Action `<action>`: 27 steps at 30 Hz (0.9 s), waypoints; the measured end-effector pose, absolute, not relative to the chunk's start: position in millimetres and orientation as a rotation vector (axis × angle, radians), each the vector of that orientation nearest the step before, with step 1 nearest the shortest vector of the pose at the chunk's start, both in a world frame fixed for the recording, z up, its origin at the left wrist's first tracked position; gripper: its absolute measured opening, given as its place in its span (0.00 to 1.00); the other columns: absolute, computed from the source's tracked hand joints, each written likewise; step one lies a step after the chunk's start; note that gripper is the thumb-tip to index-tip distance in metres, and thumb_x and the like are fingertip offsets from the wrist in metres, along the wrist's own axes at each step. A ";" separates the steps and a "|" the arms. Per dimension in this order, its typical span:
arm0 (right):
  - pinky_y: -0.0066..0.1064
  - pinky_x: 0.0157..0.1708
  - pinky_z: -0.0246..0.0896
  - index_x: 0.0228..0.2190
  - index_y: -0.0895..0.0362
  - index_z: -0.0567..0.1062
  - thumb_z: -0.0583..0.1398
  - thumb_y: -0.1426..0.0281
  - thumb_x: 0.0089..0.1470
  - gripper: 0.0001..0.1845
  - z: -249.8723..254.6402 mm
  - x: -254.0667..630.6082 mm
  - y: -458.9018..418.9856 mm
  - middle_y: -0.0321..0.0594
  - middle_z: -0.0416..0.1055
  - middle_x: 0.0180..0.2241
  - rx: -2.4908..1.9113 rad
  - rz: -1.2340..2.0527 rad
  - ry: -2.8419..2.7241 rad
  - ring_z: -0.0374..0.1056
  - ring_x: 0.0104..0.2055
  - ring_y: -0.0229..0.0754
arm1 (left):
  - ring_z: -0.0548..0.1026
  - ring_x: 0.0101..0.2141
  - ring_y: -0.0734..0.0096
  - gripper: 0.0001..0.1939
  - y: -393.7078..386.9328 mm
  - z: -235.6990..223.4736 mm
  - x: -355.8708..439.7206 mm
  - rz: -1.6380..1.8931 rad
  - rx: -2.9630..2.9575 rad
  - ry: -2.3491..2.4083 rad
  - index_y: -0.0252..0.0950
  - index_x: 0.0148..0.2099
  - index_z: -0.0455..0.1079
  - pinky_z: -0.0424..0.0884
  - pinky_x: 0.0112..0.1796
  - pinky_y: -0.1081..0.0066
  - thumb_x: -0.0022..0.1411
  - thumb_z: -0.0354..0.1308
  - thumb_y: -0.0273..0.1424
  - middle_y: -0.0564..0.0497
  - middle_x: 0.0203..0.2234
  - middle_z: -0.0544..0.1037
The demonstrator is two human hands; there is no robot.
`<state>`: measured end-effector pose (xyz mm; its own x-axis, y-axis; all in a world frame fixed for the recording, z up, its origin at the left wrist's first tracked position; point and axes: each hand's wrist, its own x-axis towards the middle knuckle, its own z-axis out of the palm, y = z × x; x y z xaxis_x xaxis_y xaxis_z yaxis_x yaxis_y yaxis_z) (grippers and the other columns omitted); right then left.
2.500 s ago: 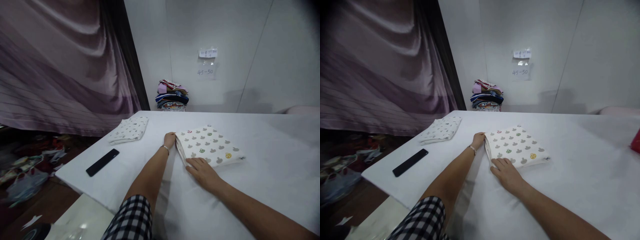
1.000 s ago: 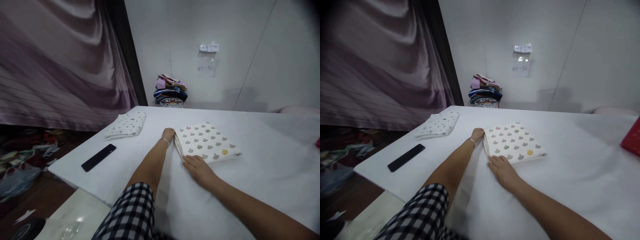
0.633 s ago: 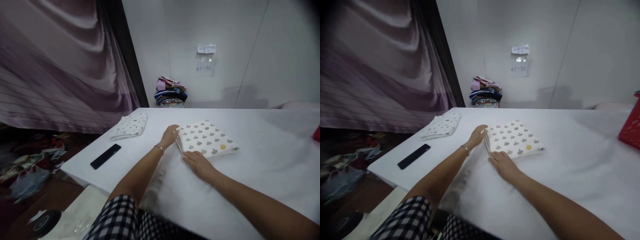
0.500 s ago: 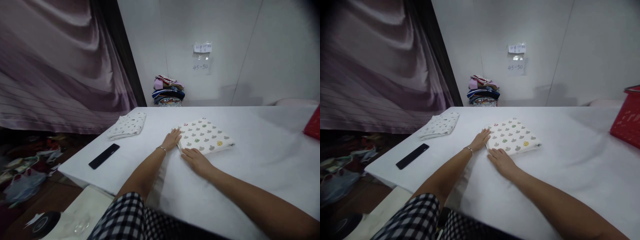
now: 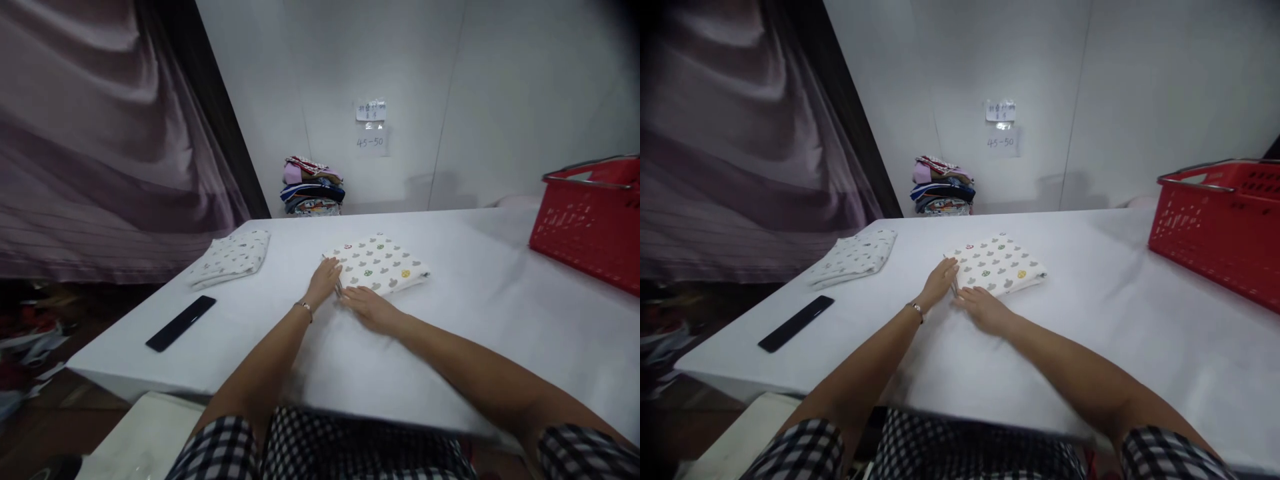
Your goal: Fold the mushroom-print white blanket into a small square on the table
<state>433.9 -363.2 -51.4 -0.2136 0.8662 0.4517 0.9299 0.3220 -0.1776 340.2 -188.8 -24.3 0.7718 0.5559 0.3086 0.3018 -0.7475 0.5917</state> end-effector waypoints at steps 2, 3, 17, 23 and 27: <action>0.45 0.58 0.51 0.55 0.57 0.66 0.48 0.78 0.55 0.26 -42.3 451.4 -367.8 0.47 0.63 0.57 -1.483 -0.214 -1.983 0.54 0.61 0.44 | 0.63 0.57 0.66 0.19 -209.3 -27.7 328.0 0.762 2.435 0.590 0.36 0.53 0.68 0.57 0.58 0.62 0.66 0.46 0.37 0.46 0.55 0.69; 0.44 0.57 0.53 0.53 0.56 0.67 0.48 0.77 0.54 0.25 -36.8 463.5 -371.6 0.45 0.66 0.55 -1.483 -0.240 -1.873 0.57 0.59 0.44 | 0.65 0.55 0.66 0.18 -219.9 -30.5 322.0 0.806 2.448 0.533 0.37 0.52 0.68 0.58 0.57 0.62 0.65 0.47 0.38 0.46 0.53 0.71; 0.36 0.44 0.66 0.51 0.55 0.71 0.60 0.69 0.44 0.29 -44.3 588.4 -459.4 0.41 0.72 0.48 -2.059 0.235 -0.995 0.70 0.44 0.46 | 0.65 0.54 0.64 0.16 -255.7 -43.3 304.2 0.835 2.929 0.206 0.38 0.54 0.66 0.57 0.56 0.58 0.63 0.51 0.30 0.48 0.53 0.71; 0.37 0.47 0.63 0.53 0.54 0.69 0.58 0.69 0.48 0.28 -56.8 580.5 -446.5 0.40 0.73 0.46 -2.094 0.029 -0.999 0.69 0.43 0.45 | 0.66 0.55 0.66 0.20 -256.4 -41.8 303.7 0.783 3.059 0.209 0.37 0.56 0.65 0.54 0.58 0.58 0.62 0.47 0.24 0.48 0.53 0.72; 0.39 0.48 0.62 0.50 0.52 0.73 0.53 0.75 0.48 0.27 -64.6 581.7 -443.6 0.38 0.74 0.44 -2.120 -0.106 -1.008 0.69 0.44 0.46 | 0.66 0.55 0.64 0.20 -258.4 -41.0 302.9 0.734 3.137 0.247 0.38 0.54 0.66 0.55 0.57 0.58 0.62 0.46 0.22 0.49 0.52 0.73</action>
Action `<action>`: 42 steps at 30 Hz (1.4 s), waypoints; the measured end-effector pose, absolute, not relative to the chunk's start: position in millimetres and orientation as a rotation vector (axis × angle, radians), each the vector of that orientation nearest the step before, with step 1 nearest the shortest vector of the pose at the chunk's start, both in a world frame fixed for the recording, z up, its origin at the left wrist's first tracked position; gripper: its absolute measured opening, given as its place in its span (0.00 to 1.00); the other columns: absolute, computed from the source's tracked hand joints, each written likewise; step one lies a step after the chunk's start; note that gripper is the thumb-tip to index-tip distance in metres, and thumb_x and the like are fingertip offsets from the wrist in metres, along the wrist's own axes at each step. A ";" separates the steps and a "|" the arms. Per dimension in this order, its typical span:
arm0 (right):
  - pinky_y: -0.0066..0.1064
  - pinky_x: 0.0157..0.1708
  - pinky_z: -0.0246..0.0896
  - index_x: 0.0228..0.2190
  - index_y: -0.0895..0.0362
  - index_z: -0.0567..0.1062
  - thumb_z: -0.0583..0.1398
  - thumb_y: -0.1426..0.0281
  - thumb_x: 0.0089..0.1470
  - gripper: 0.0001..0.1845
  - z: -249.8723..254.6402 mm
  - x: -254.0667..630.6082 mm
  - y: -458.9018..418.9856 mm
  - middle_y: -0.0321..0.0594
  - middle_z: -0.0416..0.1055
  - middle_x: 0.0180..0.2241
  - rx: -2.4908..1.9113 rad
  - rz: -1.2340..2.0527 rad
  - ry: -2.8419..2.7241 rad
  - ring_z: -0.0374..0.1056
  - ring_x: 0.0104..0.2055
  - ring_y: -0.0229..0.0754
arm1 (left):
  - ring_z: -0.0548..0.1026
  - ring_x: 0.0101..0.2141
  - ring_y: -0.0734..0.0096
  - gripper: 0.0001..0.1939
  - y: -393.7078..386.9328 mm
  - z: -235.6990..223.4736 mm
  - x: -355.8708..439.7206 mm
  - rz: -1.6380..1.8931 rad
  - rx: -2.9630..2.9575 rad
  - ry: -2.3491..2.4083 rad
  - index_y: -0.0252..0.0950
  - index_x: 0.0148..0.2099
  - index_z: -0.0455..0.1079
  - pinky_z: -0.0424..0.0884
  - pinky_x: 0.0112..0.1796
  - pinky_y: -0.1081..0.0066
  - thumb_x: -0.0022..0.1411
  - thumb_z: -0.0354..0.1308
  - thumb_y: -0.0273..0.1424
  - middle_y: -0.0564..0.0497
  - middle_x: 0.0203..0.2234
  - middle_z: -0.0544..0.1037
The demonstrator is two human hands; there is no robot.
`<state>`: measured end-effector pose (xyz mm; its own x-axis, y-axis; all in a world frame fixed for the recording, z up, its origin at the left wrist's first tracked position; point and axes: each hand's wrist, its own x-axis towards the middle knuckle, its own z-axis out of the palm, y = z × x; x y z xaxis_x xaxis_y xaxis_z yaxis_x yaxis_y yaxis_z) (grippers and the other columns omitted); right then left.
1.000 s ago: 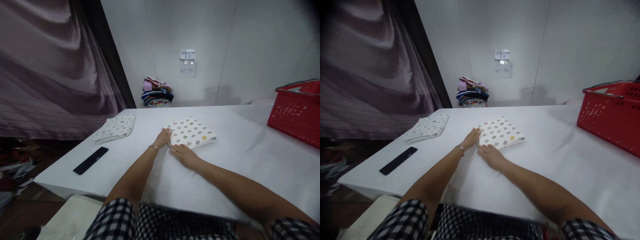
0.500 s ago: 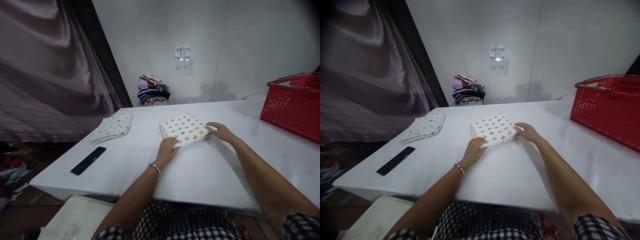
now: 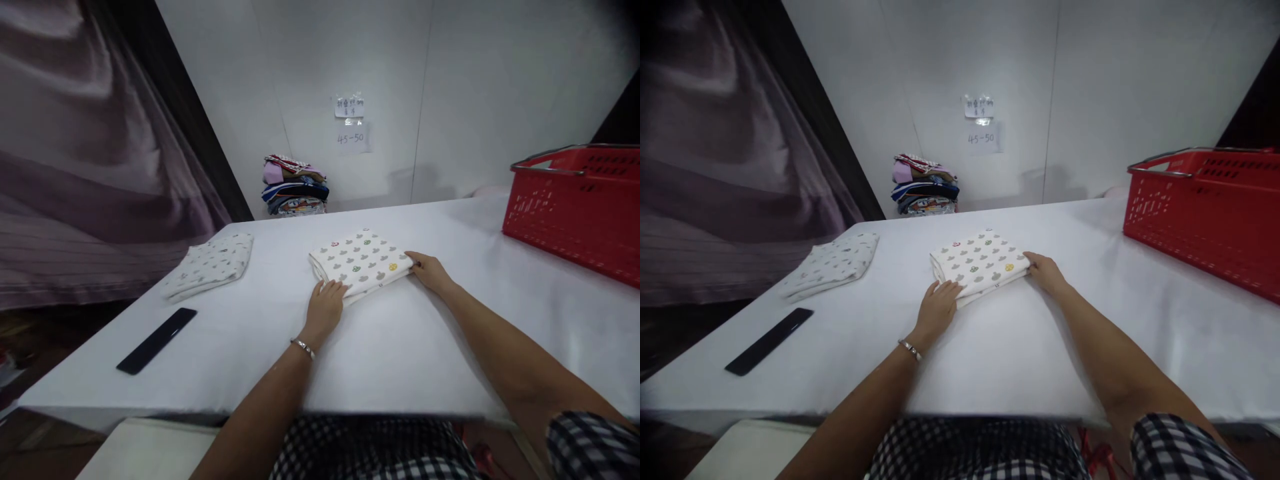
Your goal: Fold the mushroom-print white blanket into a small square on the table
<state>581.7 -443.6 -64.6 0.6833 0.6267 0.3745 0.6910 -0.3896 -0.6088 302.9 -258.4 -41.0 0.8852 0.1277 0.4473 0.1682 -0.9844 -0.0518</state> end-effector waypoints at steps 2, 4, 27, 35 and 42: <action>0.39 0.49 0.62 0.49 0.53 0.73 0.52 0.76 0.47 0.27 -67.8 583.2 -443.5 0.39 0.74 0.45 -2.130 -0.139 -1.017 0.69 0.46 0.46 | 0.65 0.55 0.64 0.21 -260.4 -41.6 302.1 -0.644 -2.973 -0.238 0.39 0.54 0.67 0.56 0.57 0.58 0.61 0.46 0.21 0.50 0.51 0.73; 0.39 0.49 0.61 0.50 0.54 0.73 0.51 0.76 0.47 0.28 -70.1 584.8 -443.9 0.40 0.73 0.46 -2.140 -0.150 -1.041 0.68 0.47 0.47 | 0.64 0.56 0.64 0.21 -262.4 -42.8 301.5 -0.617 -2.990 -0.268 0.40 0.54 0.67 0.56 0.57 0.58 0.61 0.46 0.21 0.51 0.51 0.73; 0.42 0.46 0.64 0.47 0.54 0.74 0.53 0.70 0.42 0.28 -40.1 574.2 -443.3 0.43 0.67 0.54 -2.150 -0.225 -1.145 0.61 0.56 0.53 | 0.66 0.53 0.62 0.16 -275.3 -38.0 293.6 -0.895 -3.259 -0.357 0.41 0.50 0.67 0.59 0.52 0.61 0.59 0.52 0.31 0.49 0.44 0.75; 0.51 0.59 0.45 0.55 0.55 0.66 0.48 0.55 0.58 0.28 -11.9 503.1 -365.8 0.46 0.57 0.60 -2.087 -0.198 -1.637 0.48 0.63 0.51 | 0.72 0.39 0.69 0.09 -264.1 -40.3 299.0 -1.210 -3.387 -0.585 0.38 0.36 0.72 0.65 0.43 0.70 0.62 0.50 0.30 0.50 0.33 0.76; 0.52 0.60 0.40 0.59 0.52 0.60 0.43 0.56 0.62 0.28 -52.5 482.3 -351.2 0.44 0.48 0.64 -2.294 -0.128 -1.876 0.43 0.65 0.48 | 0.73 0.35 0.70 0.10 -232.1 -34.1 300.9 -1.288 -3.426 -1.526 0.38 0.36 0.75 0.67 0.40 0.72 0.59 0.52 0.32 0.51 0.36 0.79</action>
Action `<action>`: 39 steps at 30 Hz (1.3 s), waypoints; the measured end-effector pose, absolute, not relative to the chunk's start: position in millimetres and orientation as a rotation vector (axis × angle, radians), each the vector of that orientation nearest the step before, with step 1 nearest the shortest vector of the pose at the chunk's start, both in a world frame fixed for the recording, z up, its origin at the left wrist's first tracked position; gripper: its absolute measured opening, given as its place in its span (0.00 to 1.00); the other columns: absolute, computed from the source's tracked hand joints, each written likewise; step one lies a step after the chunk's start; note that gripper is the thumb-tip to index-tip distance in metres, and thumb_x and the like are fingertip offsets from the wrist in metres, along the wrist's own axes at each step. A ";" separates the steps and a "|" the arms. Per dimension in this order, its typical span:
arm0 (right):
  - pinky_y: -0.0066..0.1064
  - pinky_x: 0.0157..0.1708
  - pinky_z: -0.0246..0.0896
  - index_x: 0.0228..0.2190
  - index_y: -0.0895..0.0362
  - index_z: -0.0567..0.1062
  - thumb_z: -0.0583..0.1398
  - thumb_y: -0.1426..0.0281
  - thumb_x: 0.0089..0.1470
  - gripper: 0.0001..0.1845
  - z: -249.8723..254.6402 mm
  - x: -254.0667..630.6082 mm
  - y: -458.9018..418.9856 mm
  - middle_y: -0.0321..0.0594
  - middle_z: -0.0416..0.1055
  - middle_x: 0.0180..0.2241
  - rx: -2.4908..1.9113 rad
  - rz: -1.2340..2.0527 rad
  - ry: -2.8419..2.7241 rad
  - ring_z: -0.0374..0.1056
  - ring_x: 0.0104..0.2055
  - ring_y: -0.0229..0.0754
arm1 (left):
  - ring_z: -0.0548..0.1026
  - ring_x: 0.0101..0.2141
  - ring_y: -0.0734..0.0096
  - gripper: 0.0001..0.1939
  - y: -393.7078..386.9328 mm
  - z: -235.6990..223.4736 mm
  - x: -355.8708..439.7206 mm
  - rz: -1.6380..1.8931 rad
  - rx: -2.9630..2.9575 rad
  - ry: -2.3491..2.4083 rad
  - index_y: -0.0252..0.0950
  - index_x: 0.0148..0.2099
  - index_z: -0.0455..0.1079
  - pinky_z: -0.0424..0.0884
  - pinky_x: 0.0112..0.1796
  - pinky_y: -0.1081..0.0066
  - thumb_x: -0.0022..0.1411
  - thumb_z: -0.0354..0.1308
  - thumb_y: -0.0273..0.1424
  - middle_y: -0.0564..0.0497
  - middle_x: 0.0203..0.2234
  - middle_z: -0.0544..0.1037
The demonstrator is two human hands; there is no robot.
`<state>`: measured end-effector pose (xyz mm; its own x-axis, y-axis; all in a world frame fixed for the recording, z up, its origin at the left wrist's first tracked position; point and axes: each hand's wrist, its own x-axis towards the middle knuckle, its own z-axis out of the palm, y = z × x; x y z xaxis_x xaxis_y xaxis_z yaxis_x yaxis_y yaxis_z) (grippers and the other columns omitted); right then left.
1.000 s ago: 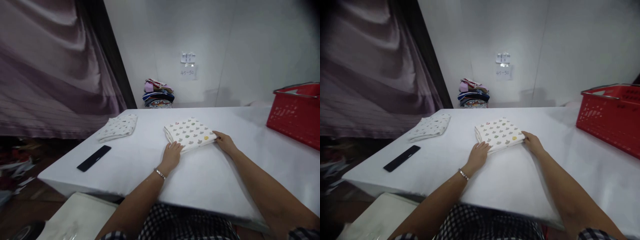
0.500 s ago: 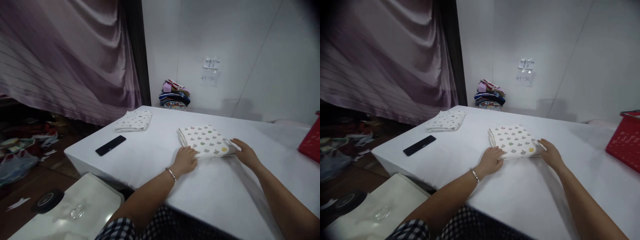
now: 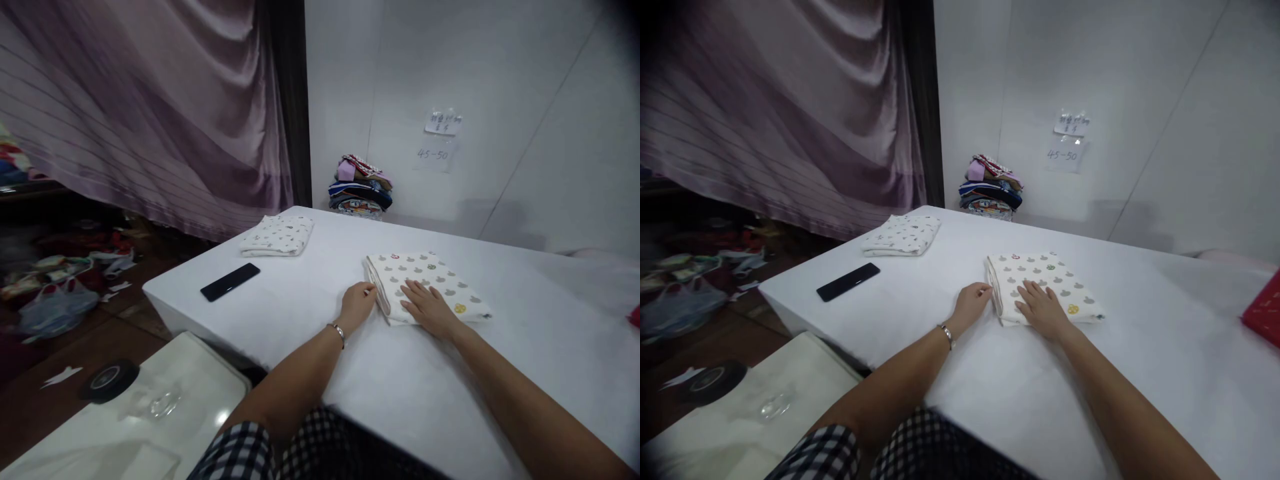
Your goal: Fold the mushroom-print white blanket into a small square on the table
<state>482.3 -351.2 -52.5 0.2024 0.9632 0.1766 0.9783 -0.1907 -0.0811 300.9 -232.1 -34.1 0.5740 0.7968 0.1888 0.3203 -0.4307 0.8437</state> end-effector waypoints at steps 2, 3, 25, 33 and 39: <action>0.52 0.60 0.40 0.59 0.53 0.60 0.42 0.55 0.62 0.29 -53.7 482.4 -353.4 0.44 0.48 0.64 -2.290 -0.145 -1.881 0.43 0.65 0.48 | 0.74 0.32 0.70 0.10 -219.2 -31.6 305.8 0.691 1.952 0.948 0.37 0.34 0.75 0.67 0.36 0.72 0.58 0.53 0.33 0.50 0.32 0.79; 0.52 0.60 0.40 0.59 0.53 0.60 0.42 0.56 0.62 0.29 -53.1 482.5 -354.0 0.44 0.48 0.64 -2.286 -0.149 -1.882 0.43 0.65 0.48 | 0.74 0.30 0.70 0.09 -213.1 -31.0 309.1 0.651 1.924 0.975 0.37 0.32 0.75 0.68 0.34 0.72 0.57 0.53 0.33 0.50 0.29 0.79; 0.52 0.59 0.42 0.58 0.49 0.62 0.43 0.57 0.62 0.26 -53.4 481.9 -353.6 0.42 0.52 0.62 -2.207 -0.224 -1.868 0.46 0.64 0.49 | 0.66 0.22 0.74 0.21 -198.2 -45.1 346.5 0.510 1.677 0.982 0.34 0.21 0.67 0.58 0.23 0.74 0.44 0.64 0.48 0.54 0.17 0.69; 0.51 0.59 0.42 0.57 0.50 0.63 0.43 0.57 0.62 0.26 -49.5 479.7 -354.1 0.41 0.53 0.62 -2.196 -0.175 -1.851 0.46 0.64 0.48 | 0.63 0.21 0.77 0.13 -203.7 -45.5 345.2 0.583 1.662 0.988 0.35 0.21 0.65 0.57 0.23 0.75 0.48 0.61 0.37 0.57 0.16 0.65; 0.52 0.59 0.41 0.56 0.51 0.65 0.44 0.58 0.62 0.25 -48.8 479.0 -355.1 0.42 0.54 0.62 -2.153 -0.149 -1.823 0.47 0.64 0.49 | 0.65 0.22 0.76 0.11 -208.0 -43.4 342.6 0.604 1.764 1.012 0.35 0.23 0.65 0.59 0.24 0.75 0.51 0.58 0.35 0.56 0.17 0.67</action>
<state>479.0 -355.1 -48.8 0.1824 0.9427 0.2793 0.9756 -0.1381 -0.1710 342.6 -208.0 -43.4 0.5303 0.8466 -0.0462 0.3613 -0.1763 0.9156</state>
